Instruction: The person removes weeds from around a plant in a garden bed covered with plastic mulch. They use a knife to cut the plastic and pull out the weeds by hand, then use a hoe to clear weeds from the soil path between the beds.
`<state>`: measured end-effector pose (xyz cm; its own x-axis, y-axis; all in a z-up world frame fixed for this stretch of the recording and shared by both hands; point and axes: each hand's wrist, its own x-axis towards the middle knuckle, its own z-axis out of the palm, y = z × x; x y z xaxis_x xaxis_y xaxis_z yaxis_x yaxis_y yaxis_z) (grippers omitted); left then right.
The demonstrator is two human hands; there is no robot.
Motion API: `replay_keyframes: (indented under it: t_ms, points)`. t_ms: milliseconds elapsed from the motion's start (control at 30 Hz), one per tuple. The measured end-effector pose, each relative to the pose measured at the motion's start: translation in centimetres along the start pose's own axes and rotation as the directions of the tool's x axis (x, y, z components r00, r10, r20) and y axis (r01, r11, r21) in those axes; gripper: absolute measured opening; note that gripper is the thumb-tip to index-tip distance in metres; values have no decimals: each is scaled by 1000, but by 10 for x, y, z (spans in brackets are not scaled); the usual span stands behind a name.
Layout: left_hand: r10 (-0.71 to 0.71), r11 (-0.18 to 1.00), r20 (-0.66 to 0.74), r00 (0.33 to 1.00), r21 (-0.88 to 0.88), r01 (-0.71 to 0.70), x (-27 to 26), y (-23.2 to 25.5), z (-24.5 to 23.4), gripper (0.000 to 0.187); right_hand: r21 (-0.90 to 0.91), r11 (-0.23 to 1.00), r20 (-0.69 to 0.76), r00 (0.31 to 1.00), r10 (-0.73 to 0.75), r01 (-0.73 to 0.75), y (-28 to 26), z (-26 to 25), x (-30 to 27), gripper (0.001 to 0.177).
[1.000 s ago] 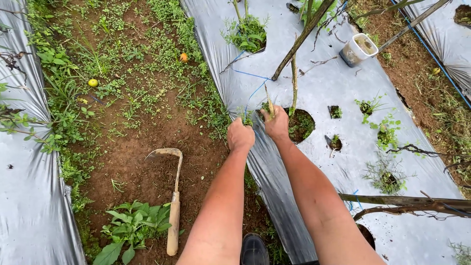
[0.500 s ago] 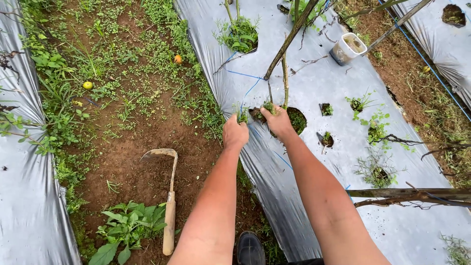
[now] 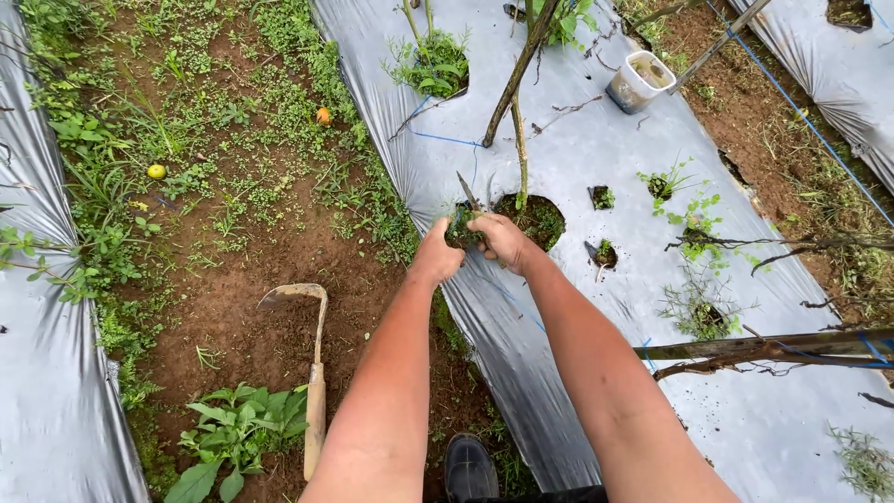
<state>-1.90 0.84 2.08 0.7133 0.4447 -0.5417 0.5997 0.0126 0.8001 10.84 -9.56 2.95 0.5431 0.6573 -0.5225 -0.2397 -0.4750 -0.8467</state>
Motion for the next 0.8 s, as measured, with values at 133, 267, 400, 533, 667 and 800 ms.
replay_keyframes:
  t_ms: [133,267,400,533,667,800]
  points:
    - [34,999,20,999,23,-35,1,-5,1,77,38,999,24,1000,11,-12,29,-10,26,49]
    - [-34,994,43,999,107,29,-16,7,4,72,-61,998,32,999,13,-11,15,-15,4,46]
    - [-65,969,-8,998,239,65,-5,-11,8,68,-103,989,-12,994,-106,104,-21,-18,-25,41]
    - [-60,970,-63,996,231,73,49,-43,23,70,-330,899,-132,929,-344,286,35,-65,37,21]
    - [-84,959,-129,988,259,115,68,-57,27,71,-562,787,-359,782,-509,255,31,-76,24,16]
    - [-135,924,-52,990,354,144,-28,16,6,77,-683,710,-335,790,-514,172,13,-62,0,12]
